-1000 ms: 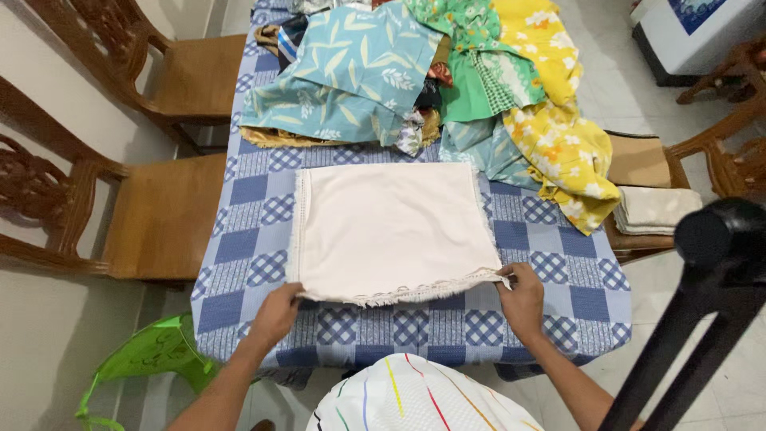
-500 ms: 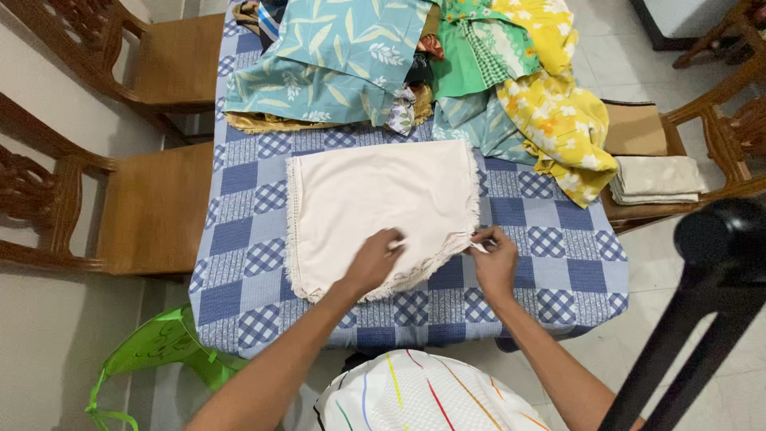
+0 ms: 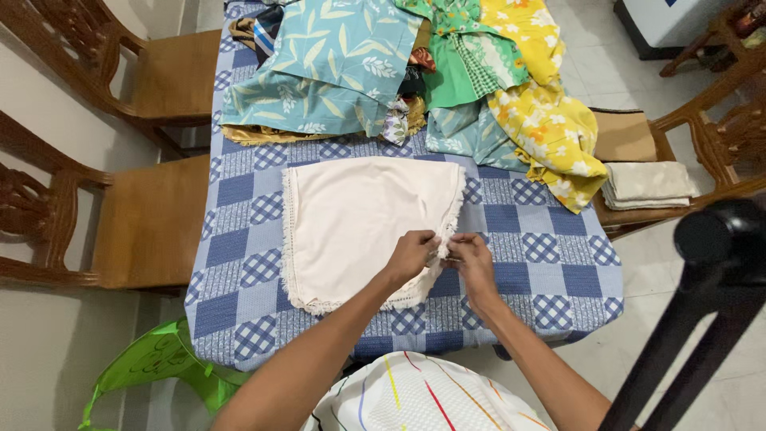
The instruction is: The person folds a striped towel and places it on a chair. Then, the person unfolds, smooths, and folds a white embroidered towel, placing it on the chair. Finally, the person unfolds and smooths a green floral towel on the table.
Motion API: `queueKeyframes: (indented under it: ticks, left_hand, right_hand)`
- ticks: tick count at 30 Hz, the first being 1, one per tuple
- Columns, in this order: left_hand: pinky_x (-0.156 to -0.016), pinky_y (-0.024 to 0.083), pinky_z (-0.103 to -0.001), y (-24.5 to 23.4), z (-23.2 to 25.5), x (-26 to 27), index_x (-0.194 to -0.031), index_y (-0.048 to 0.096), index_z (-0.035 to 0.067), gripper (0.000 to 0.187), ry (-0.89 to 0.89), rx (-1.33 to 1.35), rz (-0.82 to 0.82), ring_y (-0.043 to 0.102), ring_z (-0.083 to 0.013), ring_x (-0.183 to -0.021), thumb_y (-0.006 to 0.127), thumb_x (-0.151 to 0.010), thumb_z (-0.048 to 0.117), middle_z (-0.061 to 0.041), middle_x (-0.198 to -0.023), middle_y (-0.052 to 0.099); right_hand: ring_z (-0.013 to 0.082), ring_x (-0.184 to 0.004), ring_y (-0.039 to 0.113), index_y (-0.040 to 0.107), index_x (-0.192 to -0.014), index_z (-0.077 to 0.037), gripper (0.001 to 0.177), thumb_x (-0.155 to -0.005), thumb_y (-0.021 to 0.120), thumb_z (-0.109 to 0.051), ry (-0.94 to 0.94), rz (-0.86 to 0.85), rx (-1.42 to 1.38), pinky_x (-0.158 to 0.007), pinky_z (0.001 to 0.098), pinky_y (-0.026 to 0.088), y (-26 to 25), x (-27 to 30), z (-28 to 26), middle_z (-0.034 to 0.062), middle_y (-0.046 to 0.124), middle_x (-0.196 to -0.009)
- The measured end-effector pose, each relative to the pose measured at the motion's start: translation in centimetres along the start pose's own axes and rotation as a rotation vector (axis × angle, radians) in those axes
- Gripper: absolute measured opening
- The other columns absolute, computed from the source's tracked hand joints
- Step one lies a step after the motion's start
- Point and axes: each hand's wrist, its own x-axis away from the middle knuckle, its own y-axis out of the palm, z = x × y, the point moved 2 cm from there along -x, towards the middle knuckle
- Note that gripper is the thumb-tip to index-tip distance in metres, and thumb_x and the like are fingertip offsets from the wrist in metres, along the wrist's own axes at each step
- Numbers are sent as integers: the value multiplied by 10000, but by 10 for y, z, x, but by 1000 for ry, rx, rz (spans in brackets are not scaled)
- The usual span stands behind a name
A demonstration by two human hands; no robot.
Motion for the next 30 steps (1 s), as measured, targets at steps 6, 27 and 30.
queueKeyframes:
  ticks: [6,27,30]
  left_hand:
    - [-685,513,-343,-10,-13,6,-1136,703,-13,301,-57,101,-68,633,-155,-780,558,-1008,217,-102,-937,728]
    - [-859,516,-310,-254,0,6,-1271,641,-44,341,79,-34,661,654,-173,-970,548,-997,136,-171,-1177,718]
    - [-829,540,-350,-301,18,22,-1262,642,-8,337,-41,-90,672,646,-224,-932,534,-1015,193,-178,-1156,683]
  right_hand:
    - [160,-744,654,612,-1122,7,327,-854,775,-84,48,-17,175,-679,290,545,5,-2,-3,90,689,-883]
    - [223,-879,702,625,-1224,0,384,-851,668,79,137,68,353,-766,341,617,-105,-57,-28,186,684,-1123]
    - [238,-896,706,634,-1251,-34,493,-792,611,144,139,34,541,-739,328,617,-112,-76,-45,178,700,-1175]
